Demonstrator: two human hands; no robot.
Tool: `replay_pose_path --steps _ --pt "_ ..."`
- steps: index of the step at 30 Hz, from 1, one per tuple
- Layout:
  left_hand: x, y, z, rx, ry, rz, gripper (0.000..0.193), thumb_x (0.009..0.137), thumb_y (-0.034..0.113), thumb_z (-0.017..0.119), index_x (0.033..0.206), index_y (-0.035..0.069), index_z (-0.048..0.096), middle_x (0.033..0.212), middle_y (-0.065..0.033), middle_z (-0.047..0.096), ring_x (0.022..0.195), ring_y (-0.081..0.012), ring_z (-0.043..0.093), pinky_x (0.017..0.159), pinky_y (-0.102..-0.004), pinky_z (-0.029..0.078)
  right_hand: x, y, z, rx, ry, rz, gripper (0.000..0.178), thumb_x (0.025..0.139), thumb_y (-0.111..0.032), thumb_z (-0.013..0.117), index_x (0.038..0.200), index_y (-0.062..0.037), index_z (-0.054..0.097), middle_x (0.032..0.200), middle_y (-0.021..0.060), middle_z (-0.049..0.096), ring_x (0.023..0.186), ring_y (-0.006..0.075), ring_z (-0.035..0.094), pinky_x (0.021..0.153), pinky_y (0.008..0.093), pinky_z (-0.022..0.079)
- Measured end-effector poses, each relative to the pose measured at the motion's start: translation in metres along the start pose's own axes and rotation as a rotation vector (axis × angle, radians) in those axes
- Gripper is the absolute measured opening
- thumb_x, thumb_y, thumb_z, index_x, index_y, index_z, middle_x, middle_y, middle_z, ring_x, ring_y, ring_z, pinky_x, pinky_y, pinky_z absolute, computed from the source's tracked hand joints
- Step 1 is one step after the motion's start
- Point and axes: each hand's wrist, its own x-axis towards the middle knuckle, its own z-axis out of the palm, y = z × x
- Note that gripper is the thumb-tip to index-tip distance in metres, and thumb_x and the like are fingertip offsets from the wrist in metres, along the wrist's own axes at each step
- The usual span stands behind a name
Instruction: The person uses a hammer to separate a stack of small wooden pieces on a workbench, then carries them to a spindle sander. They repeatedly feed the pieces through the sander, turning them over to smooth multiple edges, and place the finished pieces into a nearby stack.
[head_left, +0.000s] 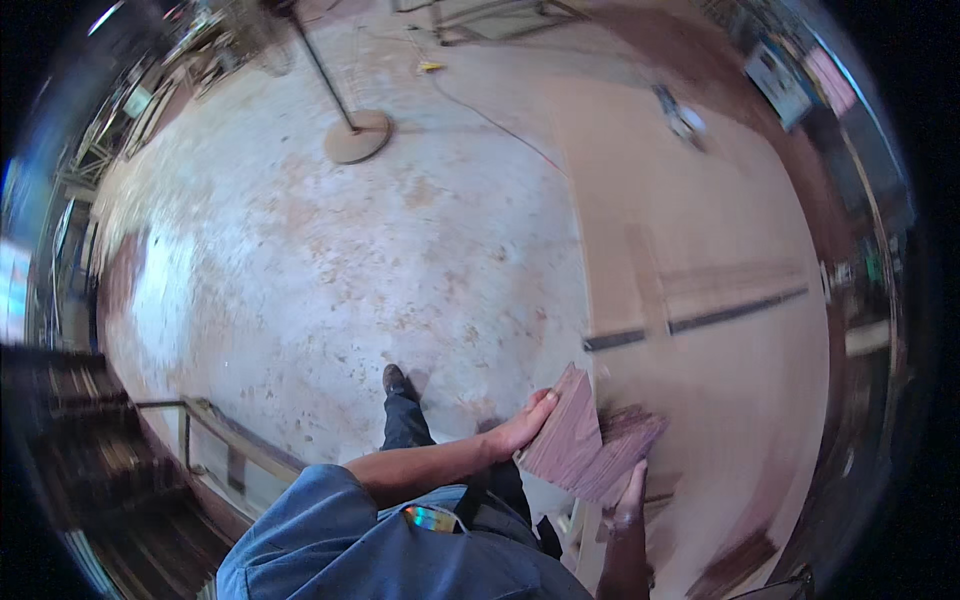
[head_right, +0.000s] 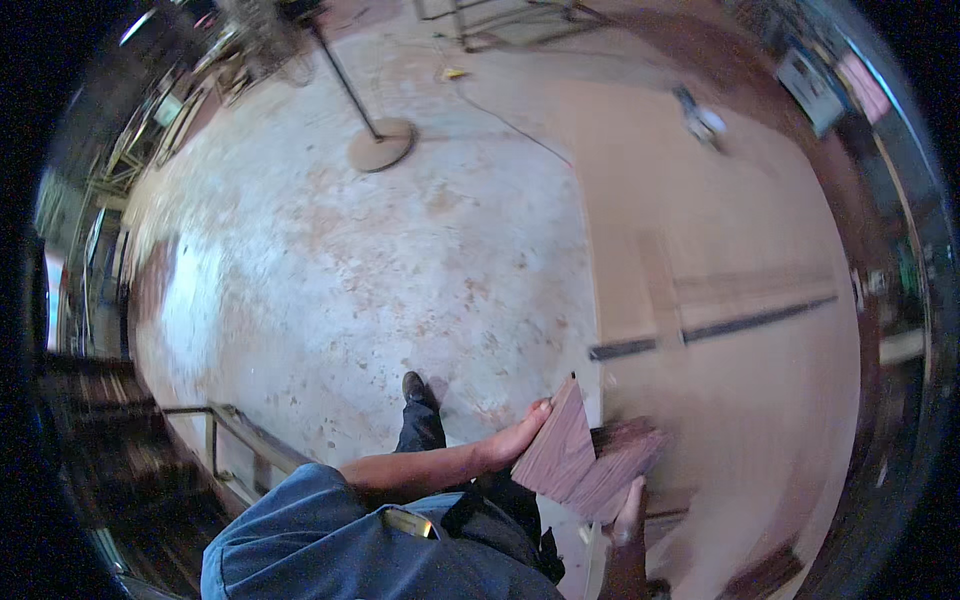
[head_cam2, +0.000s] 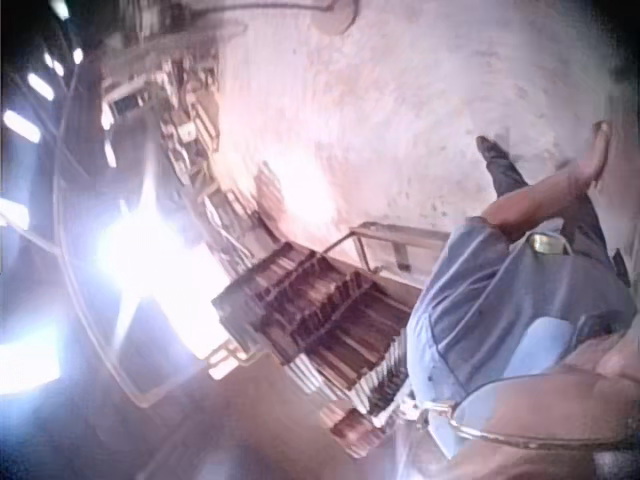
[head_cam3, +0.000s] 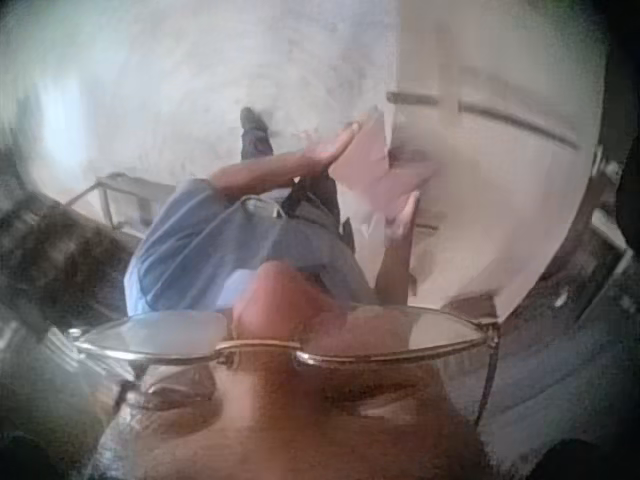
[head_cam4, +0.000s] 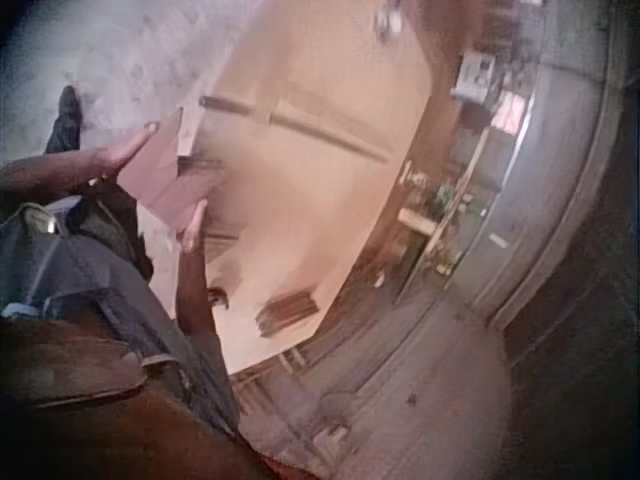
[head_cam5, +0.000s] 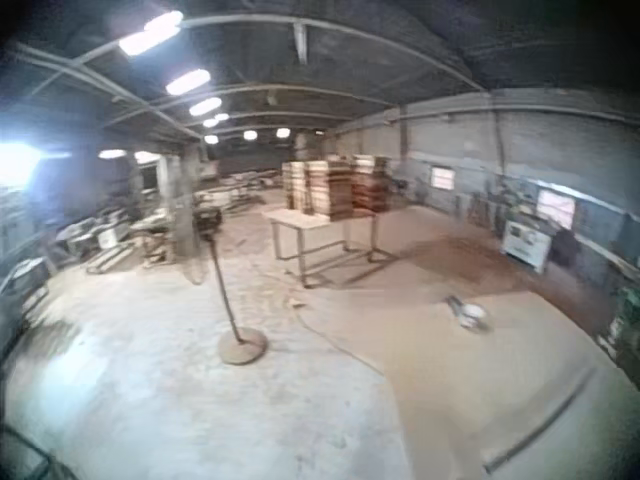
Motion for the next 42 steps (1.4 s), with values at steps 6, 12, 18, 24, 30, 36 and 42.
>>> replay_pose_path --steps 6,12,18,24,30,36,42 --pt "-0.077 0.093 -0.171 -0.062 0.129 0.191 0.069 0.105 0.055 0.026 0.150 0.003 0.027 0.146 -0.0155 0.038 0.137 -0.0229 0.034 0.116 -0.0370 0.026 0.033 -0.005 0.213 -0.355 -0.171 0.045 0.079 0.100 -0.063 0.038 0.156 -0.0087 0.023 0.154 0.0149 0.036 0.139 0.0340 0.040 0.113 0.0487 0.036" --pt "-0.158 0.179 -0.362 -0.222 0.413 0.360 0.063 0.105 0.045 0.034 0.146 -0.002 0.035 0.140 -0.0169 0.047 0.130 -0.0238 0.043 0.113 -0.0375 0.031 0.092 0.032 0.471 -0.287 -0.409 0.105 0.075 0.102 -0.058 0.038 0.153 -0.0048 0.027 0.150 0.0159 0.042 0.135 0.0336 0.046 0.111 0.0493 0.039" --pt "-0.217 0.219 -0.551 -0.423 0.452 0.362 0.064 0.103 0.052 0.030 0.147 0.006 0.036 0.143 -0.0115 0.045 0.133 -0.0228 0.040 0.114 -0.0388 0.030 0.137 0.083 0.690 -0.382 -0.629 0.180 0.064 0.105 -0.048 0.036 0.149 -0.0010 0.032 0.144 0.0178 0.050 0.128 0.0323 0.053 0.109 0.0471 0.042" --pt "-0.272 0.284 -0.749 -0.580 0.690 0.497 0.073 0.101 0.063 0.027 0.153 0.011 0.031 0.151 -0.0087 0.040 0.140 -0.0225 0.035 0.116 -0.0388 0.028 0.230 0.146 0.923 -0.504 -0.892 0.315 0.064 0.105 -0.050 0.033 0.149 -0.0027 0.034 0.146 0.0165 0.049 0.132 0.0291 0.051 0.111 0.0447 0.040" --pt "-0.378 0.417 -0.916 -0.785 0.888 0.586 0.081 0.098 0.070 0.029 0.153 0.011 0.031 0.151 -0.0099 0.042 0.135 -0.0275 0.043 0.115 -0.0435 0.034 0.281 0.212 1.197 -0.449 -1.180 0.494 0.057 0.107 -0.042 0.039 0.147 -0.0020 0.036 0.142 0.0140 0.053 0.128 0.0234 0.054 0.109 0.0425 0.042" --pt "-0.443 0.513 -1.104 -0.895 1.004 0.808 0.081 0.099 0.069 0.028 0.150 0.008 0.037 0.146 -0.0116 0.047 0.131 -0.0306 0.048 0.111 -0.0462 0.041 0.322 0.267 1.475 -0.585 -1.440 0.438 0.056 0.108 -0.032 0.038 0.155 -0.0034 0.024 0.151 0.0105 0.042 0.138 0.0203 0.041 0.116 0.0370 0.032" --pt "-0.484 0.637 -1.310 -0.845 0.932 0.799 0.082 0.099 0.070 0.027 0.151 0.007 0.035 0.146 -0.0111 0.048 0.133 -0.0280 0.048 0.112 -0.0446 0.041 0.370 0.315 1.691 -0.600 -1.345 0.447 0.056 0.107 -0.040 0.040 0.147 -0.0005 0.035 0.143 0.0141 0.051 0.130 0.0238 0.052 0.111 0.0409 0.040"
